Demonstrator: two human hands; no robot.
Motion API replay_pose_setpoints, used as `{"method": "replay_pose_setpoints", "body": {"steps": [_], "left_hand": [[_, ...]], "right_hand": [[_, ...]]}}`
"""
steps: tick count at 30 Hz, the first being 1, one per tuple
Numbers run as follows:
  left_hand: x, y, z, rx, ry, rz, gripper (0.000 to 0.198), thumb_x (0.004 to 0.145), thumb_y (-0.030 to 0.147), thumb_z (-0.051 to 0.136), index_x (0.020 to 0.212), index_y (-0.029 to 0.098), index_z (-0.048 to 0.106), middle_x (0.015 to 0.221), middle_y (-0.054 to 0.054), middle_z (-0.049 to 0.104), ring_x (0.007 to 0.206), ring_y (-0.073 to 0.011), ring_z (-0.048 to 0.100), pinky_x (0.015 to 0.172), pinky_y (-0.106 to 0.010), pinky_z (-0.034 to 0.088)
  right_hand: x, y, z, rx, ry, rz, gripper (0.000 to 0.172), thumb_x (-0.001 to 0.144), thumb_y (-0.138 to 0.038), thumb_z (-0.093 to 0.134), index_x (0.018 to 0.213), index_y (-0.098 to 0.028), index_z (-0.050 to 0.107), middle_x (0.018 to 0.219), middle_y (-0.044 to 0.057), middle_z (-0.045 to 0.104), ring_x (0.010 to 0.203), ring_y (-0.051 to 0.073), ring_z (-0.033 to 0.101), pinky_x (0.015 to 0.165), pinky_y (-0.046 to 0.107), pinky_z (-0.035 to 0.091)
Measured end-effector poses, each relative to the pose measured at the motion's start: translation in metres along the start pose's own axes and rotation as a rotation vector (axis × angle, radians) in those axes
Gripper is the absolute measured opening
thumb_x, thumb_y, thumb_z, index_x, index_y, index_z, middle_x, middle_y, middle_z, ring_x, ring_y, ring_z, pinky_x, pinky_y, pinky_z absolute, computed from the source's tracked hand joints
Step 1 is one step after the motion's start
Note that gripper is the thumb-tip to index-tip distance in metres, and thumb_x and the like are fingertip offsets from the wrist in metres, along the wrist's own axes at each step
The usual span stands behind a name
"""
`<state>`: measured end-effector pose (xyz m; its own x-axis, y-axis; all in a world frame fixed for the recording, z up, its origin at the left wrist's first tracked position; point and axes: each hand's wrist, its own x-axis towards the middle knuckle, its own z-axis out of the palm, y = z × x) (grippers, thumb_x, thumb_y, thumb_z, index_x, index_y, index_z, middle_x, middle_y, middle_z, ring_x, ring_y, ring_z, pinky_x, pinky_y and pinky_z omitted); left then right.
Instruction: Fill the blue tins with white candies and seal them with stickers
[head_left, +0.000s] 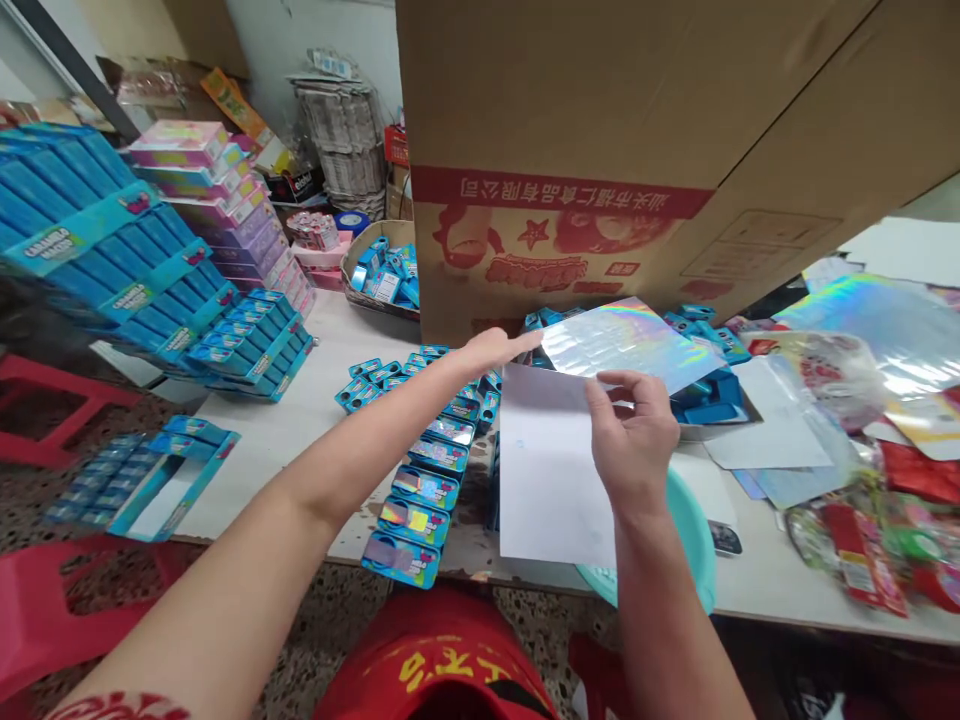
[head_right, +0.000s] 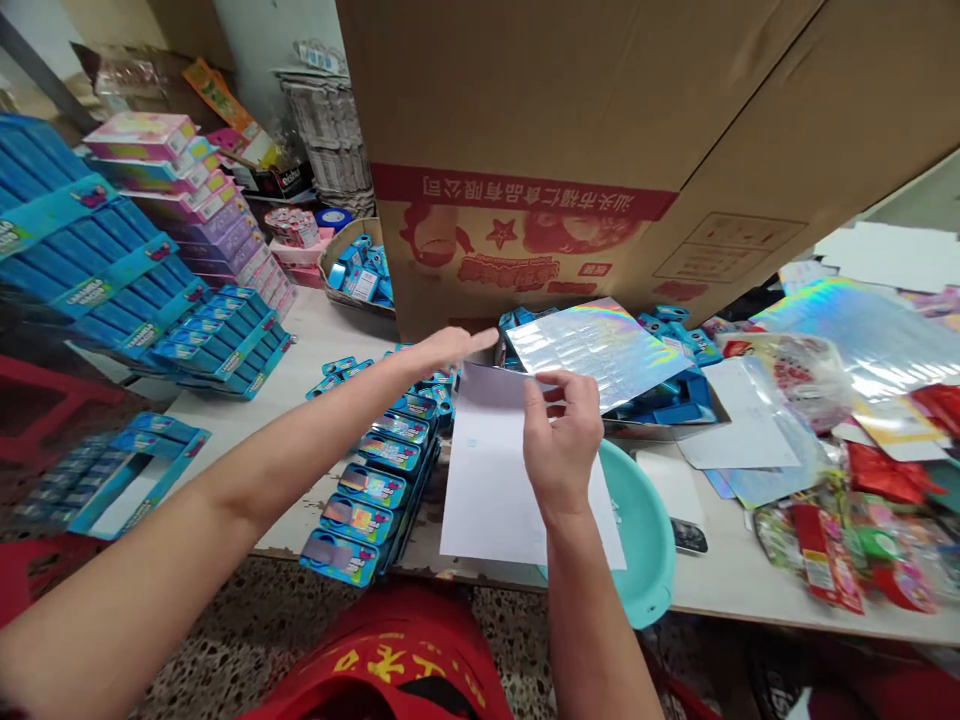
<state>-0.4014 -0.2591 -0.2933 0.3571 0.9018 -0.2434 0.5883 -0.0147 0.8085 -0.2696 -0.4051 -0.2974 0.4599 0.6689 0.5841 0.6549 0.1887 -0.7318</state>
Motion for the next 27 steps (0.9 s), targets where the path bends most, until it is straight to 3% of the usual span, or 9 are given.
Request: {"method": "replay_pose_setpoints", "body": {"steps": [2, 4, 6, 10, 15, 19, 23, 27], "left_hand": [[0.015, -0.002, 0.013, -0.027, -0.224, -0.1, 0.03, 0.067, 0.04, 0.071, 0.074, 0.011, 0.066, 0.068, -0.007, 0.065, 0.065, -0.0188, 0.061, 0.06, -0.028, 0.045], [0.019, -0.011, 0.02, -0.063, -0.271, -0.074, 0.012, 0.062, 0.02, 0.072, 0.067, 0.012, 0.064, 0.054, 0.0, 0.056, 0.051, -0.0126, 0.052, 0.051, -0.024, 0.04], [0.016, -0.02, 0.022, -0.095, -0.214, -0.002, 0.008, 0.06, 0.01, 0.067, 0.067, 0.013, 0.064, 0.047, 0.004, 0.049, 0.045, -0.0095, 0.044, 0.046, -0.022, 0.034], [0.008, -0.022, 0.023, -0.149, -0.172, 0.061, 0.009, 0.06, 0.008, 0.063, 0.067, 0.013, 0.064, 0.047, 0.005, 0.046, 0.044, -0.0076, 0.04, 0.043, -0.021, 0.03], [0.005, -0.016, 0.028, -0.165, -0.093, 0.035, 0.012, 0.06, 0.006, 0.061, 0.07, 0.012, 0.066, 0.044, 0.006, 0.043, 0.042, -0.0068, 0.036, 0.042, -0.02, 0.026], [0.006, -0.018, 0.032, -0.187, -0.045, 0.003, 0.011, 0.06, 0.004, 0.062, 0.068, 0.011, 0.065, 0.045, 0.005, 0.047, 0.043, -0.0066, 0.039, 0.044, -0.02, 0.029], [0.008, -0.024, 0.035, -0.209, -0.023, -0.003, 0.01, 0.06, 0.004, 0.062, 0.066, 0.011, 0.064, 0.046, 0.004, 0.048, 0.044, -0.007, 0.04, 0.044, -0.02, 0.029], [0.01, -0.027, 0.034, -0.172, -0.018, 0.023, 0.011, 0.06, 0.006, 0.06, 0.068, 0.012, 0.064, 0.047, 0.005, 0.047, 0.043, -0.007, 0.039, 0.043, -0.02, 0.027]], "right_hand": [[0.006, 0.022, -0.005, -0.036, -0.008, 0.014, 0.012, 0.08, -0.029, 0.06, 0.086, -0.018, 0.06, 0.086, 0.003, 0.057, 0.068, 0.014, 0.055, 0.059, 0.029, 0.048], [0.011, 0.042, -0.006, -0.076, -0.042, 0.003, 0.013, 0.081, -0.029, 0.058, 0.087, -0.018, 0.06, 0.087, 0.004, 0.057, 0.07, 0.016, 0.056, 0.06, 0.031, 0.048], [0.017, 0.059, -0.003, -0.13, -0.092, -0.059, 0.013, 0.082, -0.028, 0.056, 0.09, -0.019, 0.062, 0.089, 0.006, 0.059, 0.076, 0.019, 0.057, 0.065, 0.034, 0.049], [0.036, 0.087, 0.018, -0.273, -0.261, -0.271, 0.022, 0.085, -0.024, 0.052, 0.104, -0.022, 0.064, 0.107, 0.011, 0.062, 0.101, 0.027, 0.054, 0.084, 0.044, 0.045], [0.041, 0.108, 0.044, -0.445, -0.536, -0.346, 0.027, 0.087, -0.029, 0.053, 0.111, -0.026, 0.065, 0.12, 0.008, 0.062, 0.111, 0.033, 0.049, 0.085, 0.05, 0.042], [0.028, 0.115, 0.043, -0.404, -0.533, -0.405, 0.027, 0.091, -0.029, 0.048, 0.112, -0.025, 0.063, 0.119, 0.007, 0.064, 0.114, 0.031, 0.05, 0.091, 0.049, 0.04], [0.024, 0.116, 0.035, -0.316, -0.48, -0.385, 0.019, 0.088, -0.03, 0.052, 0.097, -0.021, 0.065, 0.115, 0.01, 0.064, 0.106, 0.028, 0.055, 0.088, 0.044, 0.043], [0.032, 0.114, 0.037, -0.319, -0.454, -0.364, 0.029, 0.086, -0.03, 0.054, 0.112, -0.018, 0.059, 0.117, 0.012, 0.063, 0.104, 0.029, 0.055, 0.086, 0.044, 0.044]]}}
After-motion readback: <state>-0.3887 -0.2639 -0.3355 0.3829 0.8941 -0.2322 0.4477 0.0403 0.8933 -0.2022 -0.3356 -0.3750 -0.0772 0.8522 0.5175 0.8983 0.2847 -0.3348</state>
